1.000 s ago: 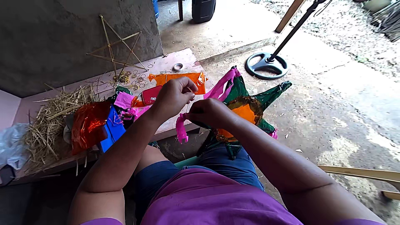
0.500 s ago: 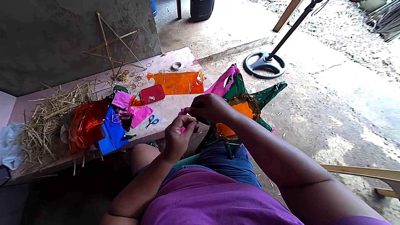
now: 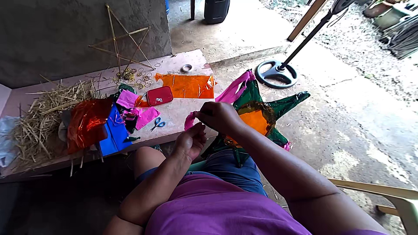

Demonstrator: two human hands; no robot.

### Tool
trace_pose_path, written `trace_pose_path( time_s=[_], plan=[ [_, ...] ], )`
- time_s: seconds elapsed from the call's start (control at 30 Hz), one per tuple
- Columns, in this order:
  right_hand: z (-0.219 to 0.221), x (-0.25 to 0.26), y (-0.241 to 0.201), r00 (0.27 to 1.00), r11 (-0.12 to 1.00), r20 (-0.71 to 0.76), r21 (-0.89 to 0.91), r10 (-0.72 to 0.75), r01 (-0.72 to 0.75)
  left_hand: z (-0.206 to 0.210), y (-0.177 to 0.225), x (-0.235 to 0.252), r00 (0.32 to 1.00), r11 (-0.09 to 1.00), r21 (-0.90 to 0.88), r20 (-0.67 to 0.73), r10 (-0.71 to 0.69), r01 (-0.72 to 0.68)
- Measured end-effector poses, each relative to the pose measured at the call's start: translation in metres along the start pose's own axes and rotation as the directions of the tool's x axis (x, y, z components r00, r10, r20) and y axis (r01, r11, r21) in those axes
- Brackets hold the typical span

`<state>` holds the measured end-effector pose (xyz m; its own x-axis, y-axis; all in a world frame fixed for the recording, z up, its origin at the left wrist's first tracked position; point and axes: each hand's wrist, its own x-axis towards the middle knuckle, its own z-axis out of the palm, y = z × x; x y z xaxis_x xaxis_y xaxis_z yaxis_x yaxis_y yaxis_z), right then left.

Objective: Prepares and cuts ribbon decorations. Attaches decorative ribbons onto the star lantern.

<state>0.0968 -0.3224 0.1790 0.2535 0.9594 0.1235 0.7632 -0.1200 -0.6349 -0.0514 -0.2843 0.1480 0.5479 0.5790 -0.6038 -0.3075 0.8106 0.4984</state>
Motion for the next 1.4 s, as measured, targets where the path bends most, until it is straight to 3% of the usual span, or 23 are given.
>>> trace_pose_path(
  time_s=[0.17,0.47,0.7,0.97,1.4],
  plan=[
    [0.004,-0.007,-0.005,0.997,0.996,-0.041,-0.053,-0.067,0.065,-0.001,0.0,0.011,0.997,0.999,0.049,0.072,-0.014,0.01],
    [0.0,-0.015,-0.005,0.988,0.99,-0.059,-0.037,-0.14,0.138,0.004,0.003,0.019,0.983,0.94,0.287,0.06,0.171,-0.181],
    [-0.01,-0.019,-0.015,0.998,0.998,0.02,-0.003,-0.058,0.058,0.001,0.007,0.019,0.952,0.936,0.189,0.142,0.272,-0.296],
    [-0.021,-0.018,-0.02,0.988,0.999,0.152,0.037,0.012,-0.018,-0.011,0.011,0.028,0.864,0.925,-0.005,0.354,0.358,-0.381],
    [-0.037,-0.02,-0.03,0.949,0.99,0.312,0.108,0.051,-0.089,-0.018,0.016,0.02,0.687,0.763,0.083,0.504,0.523,-0.641]
  ],
)
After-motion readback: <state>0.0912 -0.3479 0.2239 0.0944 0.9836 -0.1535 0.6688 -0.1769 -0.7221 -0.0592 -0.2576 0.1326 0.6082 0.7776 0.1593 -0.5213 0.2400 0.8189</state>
